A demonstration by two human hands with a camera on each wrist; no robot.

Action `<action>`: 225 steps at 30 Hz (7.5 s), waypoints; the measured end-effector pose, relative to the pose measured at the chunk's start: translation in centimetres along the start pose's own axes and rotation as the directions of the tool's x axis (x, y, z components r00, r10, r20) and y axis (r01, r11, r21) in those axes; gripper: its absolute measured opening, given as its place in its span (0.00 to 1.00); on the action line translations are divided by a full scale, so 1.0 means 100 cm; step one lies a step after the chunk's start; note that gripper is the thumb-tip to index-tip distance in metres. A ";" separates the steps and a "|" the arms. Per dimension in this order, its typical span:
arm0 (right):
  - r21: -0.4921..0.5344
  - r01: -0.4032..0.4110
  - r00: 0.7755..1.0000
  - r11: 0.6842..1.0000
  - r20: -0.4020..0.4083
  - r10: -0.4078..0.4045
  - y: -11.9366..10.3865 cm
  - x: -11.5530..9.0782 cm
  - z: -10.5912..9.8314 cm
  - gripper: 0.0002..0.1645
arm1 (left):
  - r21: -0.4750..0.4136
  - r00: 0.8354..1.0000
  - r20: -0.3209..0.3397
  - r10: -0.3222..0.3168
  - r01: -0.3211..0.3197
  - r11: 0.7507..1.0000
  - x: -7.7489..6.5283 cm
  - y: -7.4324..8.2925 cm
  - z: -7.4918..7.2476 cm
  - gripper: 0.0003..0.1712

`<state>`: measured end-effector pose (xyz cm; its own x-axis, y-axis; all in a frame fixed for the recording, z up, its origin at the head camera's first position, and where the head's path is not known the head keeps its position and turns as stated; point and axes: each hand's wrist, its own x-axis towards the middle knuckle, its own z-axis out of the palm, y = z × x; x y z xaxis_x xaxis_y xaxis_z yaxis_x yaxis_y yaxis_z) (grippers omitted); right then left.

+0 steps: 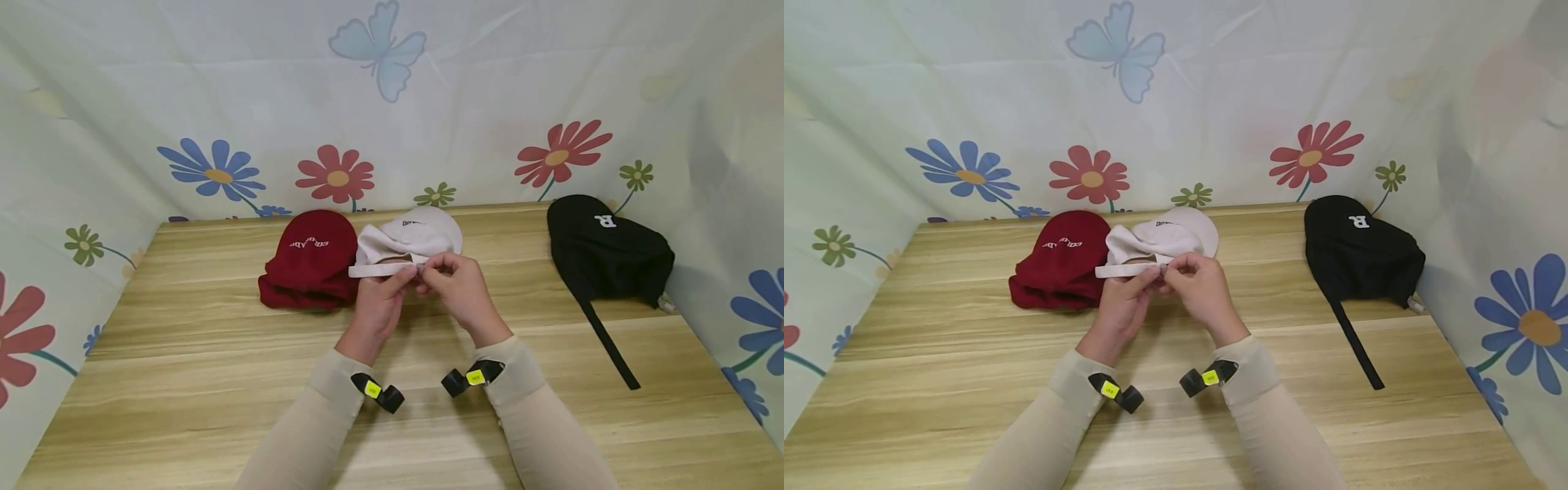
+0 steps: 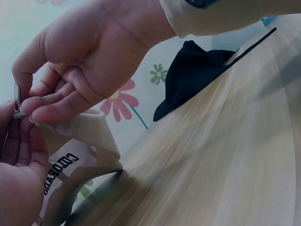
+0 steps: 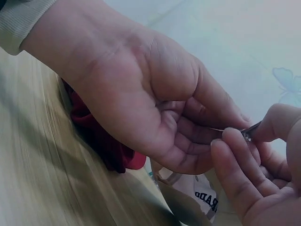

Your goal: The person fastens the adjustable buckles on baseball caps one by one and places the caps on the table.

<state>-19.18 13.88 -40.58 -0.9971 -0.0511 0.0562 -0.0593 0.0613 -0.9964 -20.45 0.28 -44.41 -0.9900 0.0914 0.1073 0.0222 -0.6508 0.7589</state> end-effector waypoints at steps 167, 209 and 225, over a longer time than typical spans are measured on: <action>-0.058 0.007 0.965 0.998 0.260 0.008 -0.002 0.002 -0.040 0.11 | -0.118 0.993 -0.109 -0.052 0.039 0.992 0.006 0.049 -0.010 0.09; 0.108 0.066 0.978 0.992 0.189 -0.085 0.003 0.004 -0.030 0.08 | -0.104 0.995 -0.074 -0.063 0.055 0.993 0.003 0.044 -0.006 0.09; 0.128 0.073 0.975 0.989 0.201 -0.097 0.004 0.003 -0.028 0.05 | -0.120 0.996 -0.059 -0.063 0.056 0.991 0.002 0.039 -0.003 0.10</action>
<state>-19.66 16.68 -40.78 -0.9567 -0.2557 0.1390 -0.1250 -0.0703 -0.9897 -20.55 -2.44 -41.60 -0.9959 0.0879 0.0215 -0.0498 -0.7306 0.6810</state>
